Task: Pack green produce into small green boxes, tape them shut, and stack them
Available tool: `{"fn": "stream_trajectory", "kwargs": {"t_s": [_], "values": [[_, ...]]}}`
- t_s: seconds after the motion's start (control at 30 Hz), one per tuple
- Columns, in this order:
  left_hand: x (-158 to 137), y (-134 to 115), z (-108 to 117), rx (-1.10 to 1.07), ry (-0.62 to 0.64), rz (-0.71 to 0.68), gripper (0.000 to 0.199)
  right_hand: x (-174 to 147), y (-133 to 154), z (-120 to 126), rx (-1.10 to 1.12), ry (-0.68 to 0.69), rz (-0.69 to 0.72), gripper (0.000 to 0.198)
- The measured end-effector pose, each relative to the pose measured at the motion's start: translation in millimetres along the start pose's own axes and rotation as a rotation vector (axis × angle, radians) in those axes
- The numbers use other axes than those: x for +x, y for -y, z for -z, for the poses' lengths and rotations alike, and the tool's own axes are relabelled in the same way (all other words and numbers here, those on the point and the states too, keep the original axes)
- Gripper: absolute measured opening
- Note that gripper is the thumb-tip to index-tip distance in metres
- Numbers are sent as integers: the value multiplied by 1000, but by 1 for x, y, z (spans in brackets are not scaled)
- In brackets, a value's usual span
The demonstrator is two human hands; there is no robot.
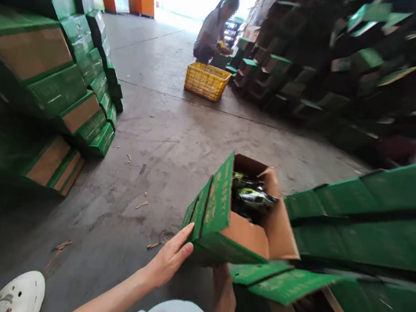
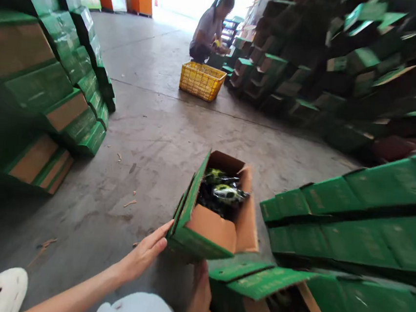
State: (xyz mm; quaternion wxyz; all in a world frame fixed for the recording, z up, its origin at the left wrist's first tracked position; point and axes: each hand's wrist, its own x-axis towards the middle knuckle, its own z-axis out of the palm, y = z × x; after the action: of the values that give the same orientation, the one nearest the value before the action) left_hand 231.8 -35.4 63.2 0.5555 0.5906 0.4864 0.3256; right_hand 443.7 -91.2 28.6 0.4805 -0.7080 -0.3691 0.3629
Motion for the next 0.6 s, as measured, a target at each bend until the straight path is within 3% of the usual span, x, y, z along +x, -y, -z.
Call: {"fn": "stream_trajectory", "kwargs": {"t_s": [0.07, 0.13, 0.23, 0.33, 0.4, 0.47, 0.6], "values": [[-3, -34, 14, 27, -66, -35, 67, -12, -14, 15, 114, 16, -92, 68], [4, -79, 30, 85, -132, -99, 65, -21, 5, 36, 112, -14, -62, 75], [26, -154, 51, 308, -188, -143, 57, -12, 91, 57, 58, -50, 193, 91], [44, -213, 58, 645, -25, -19, 35, 22, 196, 55, -237, -54, 426, 79], [47, -236, 58, 712, 91, 49, 24, 41, 245, 46, -514, -18, 539, 55], [42, -250, 59, 706, 139, 48, 26, 48, 272, 39, -696, -28, 624, 43], [10, -274, 87, 644, 106, -40, 23, 11, 303, 34, -774, -66, 725, 40]]}}
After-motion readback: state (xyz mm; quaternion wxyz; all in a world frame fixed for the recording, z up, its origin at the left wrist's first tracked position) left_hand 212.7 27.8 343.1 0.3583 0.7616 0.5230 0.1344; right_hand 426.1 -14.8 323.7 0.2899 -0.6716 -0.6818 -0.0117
